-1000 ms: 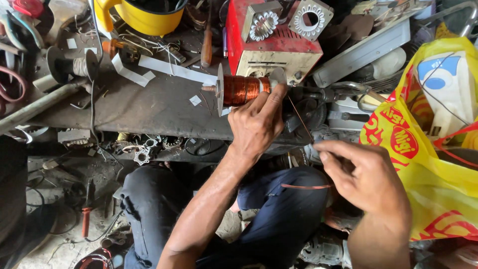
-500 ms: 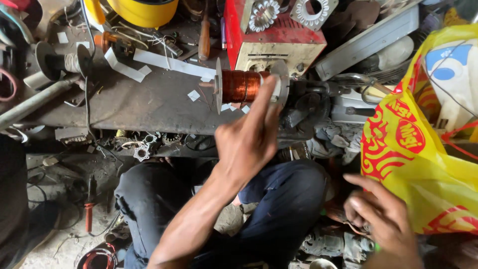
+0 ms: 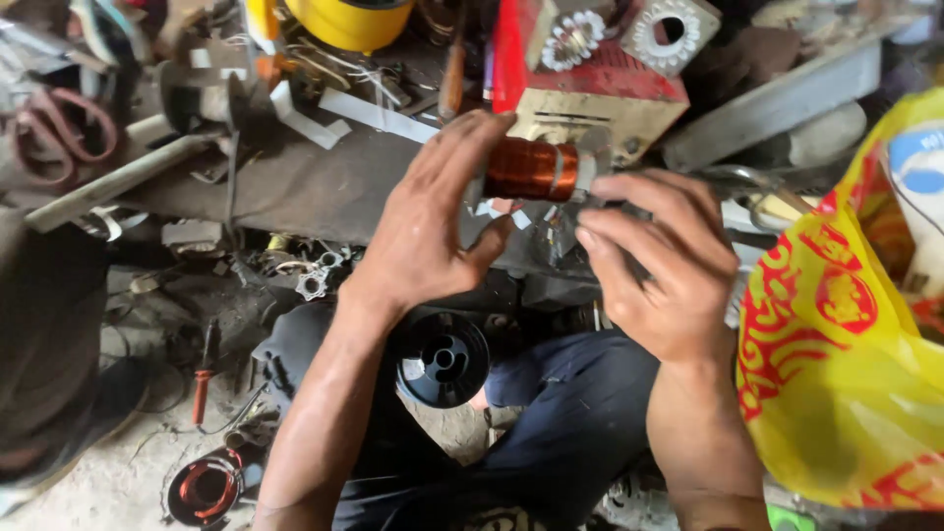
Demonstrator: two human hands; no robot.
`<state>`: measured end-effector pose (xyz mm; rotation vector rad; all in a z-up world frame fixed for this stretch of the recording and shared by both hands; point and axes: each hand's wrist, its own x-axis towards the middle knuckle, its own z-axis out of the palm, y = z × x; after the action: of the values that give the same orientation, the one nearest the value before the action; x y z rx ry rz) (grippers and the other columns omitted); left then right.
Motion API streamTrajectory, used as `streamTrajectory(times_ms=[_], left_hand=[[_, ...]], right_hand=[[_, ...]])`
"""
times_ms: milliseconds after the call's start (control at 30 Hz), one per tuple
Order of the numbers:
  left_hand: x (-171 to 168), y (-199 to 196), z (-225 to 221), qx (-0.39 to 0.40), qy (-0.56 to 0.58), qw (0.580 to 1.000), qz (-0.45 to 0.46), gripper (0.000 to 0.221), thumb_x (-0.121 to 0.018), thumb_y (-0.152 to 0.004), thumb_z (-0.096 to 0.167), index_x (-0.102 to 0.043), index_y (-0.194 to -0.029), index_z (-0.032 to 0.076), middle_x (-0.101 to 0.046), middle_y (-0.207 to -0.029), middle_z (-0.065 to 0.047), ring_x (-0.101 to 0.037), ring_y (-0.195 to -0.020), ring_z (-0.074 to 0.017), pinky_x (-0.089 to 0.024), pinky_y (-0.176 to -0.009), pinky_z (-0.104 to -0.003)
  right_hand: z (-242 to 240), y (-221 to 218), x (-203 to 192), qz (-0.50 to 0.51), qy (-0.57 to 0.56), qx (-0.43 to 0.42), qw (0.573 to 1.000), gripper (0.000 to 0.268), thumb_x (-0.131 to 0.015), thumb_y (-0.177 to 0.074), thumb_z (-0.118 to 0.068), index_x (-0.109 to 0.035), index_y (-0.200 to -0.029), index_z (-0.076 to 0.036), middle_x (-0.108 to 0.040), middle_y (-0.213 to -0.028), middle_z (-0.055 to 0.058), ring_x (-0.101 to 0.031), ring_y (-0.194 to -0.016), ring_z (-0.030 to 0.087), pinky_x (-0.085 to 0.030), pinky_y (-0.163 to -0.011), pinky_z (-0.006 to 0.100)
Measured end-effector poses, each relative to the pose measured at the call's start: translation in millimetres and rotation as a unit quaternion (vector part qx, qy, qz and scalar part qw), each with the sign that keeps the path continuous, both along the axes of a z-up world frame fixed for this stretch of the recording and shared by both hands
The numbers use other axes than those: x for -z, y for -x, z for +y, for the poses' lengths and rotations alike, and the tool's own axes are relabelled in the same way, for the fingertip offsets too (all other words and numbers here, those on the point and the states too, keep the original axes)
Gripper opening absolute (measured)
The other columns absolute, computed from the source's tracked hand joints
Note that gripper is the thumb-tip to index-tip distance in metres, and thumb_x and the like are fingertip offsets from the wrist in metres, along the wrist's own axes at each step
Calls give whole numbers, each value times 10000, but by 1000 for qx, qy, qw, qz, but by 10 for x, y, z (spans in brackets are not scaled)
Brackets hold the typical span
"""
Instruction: Winding copper wire onto a bobbin using a machine and cutting the wire to finish the coil.
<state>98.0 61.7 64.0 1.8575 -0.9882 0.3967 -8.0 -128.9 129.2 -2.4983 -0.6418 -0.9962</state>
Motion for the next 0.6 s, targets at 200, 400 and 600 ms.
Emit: streamTrajectory(times_ms=[200,400,600], left_hand=[[-237,-9,-158,-52,39,993,-93,229,-699,-849,43,-687,-1068,-22,-650,-1104,-135,-606,-1110,-328,-176,-1285,-556],[-33,-155,-421,-207,-67,964,-151,459,-747,-691,206,-669,-1129,93,-631,-1103,-67,-569,-1092,-287,-254,-1230,-660],[19,-227,-472,-184,-82,968,-147,311,-731,-612,201,-667,-896,91,-631,-1018,-85,-600,-1019,-309,-480,-901,-471]], right_hand=[[29,-449,137,-21,204,120,971,281,-824,-822,-76,-808,-1101,-48,-577,-1510,94,-503,-1361,296,-361,-1047,454],[-134,-664,345,-40,199,103,974,92,-771,-801,-20,-702,-863,-15,-734,-1431,98,-633,-1115,327,-407,-956,430],[-192,-674,327,-22,181,79,980,100,-831,-888,-79,-781,-957,-26,-753,-1428,63,-654,-1136,300,-416,-1054,402]])
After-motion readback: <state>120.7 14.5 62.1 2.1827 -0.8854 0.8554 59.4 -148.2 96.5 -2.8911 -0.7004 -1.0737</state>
